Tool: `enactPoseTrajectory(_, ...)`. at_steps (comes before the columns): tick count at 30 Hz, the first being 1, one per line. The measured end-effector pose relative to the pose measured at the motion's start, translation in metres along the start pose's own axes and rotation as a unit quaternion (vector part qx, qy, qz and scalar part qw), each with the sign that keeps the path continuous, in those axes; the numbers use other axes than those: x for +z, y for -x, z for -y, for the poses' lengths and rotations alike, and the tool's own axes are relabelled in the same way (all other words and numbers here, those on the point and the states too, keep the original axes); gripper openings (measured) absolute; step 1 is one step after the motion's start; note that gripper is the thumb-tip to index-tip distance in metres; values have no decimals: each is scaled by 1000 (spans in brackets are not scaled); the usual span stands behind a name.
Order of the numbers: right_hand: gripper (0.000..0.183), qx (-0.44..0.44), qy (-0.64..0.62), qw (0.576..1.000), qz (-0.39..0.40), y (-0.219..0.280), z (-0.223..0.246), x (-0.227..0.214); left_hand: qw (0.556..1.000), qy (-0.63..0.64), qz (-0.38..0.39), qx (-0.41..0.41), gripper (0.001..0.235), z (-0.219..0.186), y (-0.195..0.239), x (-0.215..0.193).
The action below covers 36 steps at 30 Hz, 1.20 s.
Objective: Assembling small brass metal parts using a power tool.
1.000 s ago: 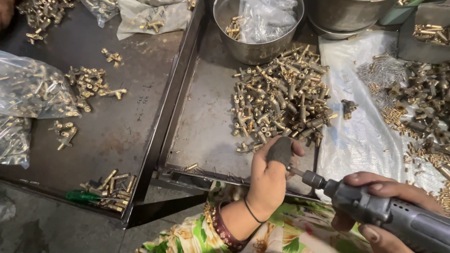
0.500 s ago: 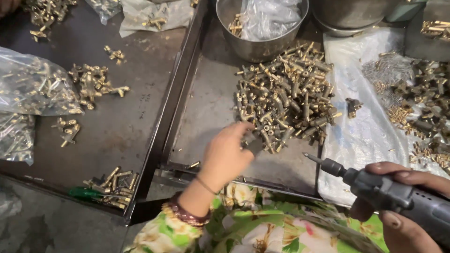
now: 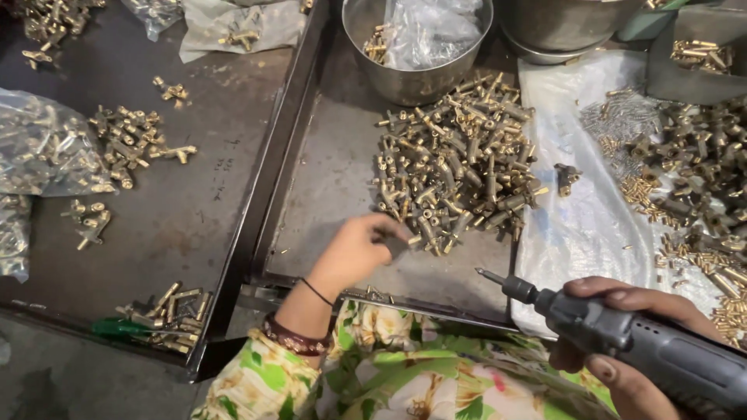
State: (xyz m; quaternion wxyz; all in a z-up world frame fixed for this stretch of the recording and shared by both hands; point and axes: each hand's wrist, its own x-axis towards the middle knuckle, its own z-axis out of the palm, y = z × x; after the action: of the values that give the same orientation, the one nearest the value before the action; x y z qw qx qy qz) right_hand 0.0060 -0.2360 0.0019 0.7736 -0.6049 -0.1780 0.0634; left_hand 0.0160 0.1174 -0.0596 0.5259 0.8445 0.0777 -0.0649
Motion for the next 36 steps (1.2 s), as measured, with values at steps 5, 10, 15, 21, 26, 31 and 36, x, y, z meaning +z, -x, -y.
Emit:
enactPoseTrajectory(5, 50, 26, 14, 999, 29, -3, 1, -1, 900, 435, -18, -34, 36, 9, -7, 11)
enactPoseTrajectory(10, 49, 19, 43, 999, 21, -5, 0, -4, 833, 540, -51, 108, 50, -2, -12, 13)
enactPoseTrajectory(15, 49, 17, 61, 998, 18, -8, -4, -4, 801, 591, -33, 89, 31, -34, -21, 30)
enactPoseTrajectory(21, 54, -15, 22, 1000, 0, -20, 3, -7, 801, 593, 83, -6, 15, -39, -26, 83)
enactPoseTrajectory(26, 55, -27, -15, 999, 19, -21, -8, -15, 791, 591, 90, -128, 32, -70, -21, 97)
enactPoseTrajectory(31, 55, 0, 41, 995, 87, -34, -15, -35, 837, 525, 57, -143, 39, -95, -21, 90)
enactPoseTrajectory(36, 56, -19, 27, 992, 123, -55, -9, -47, 830, 538, 40, -143, 43, -109, -33, 87)
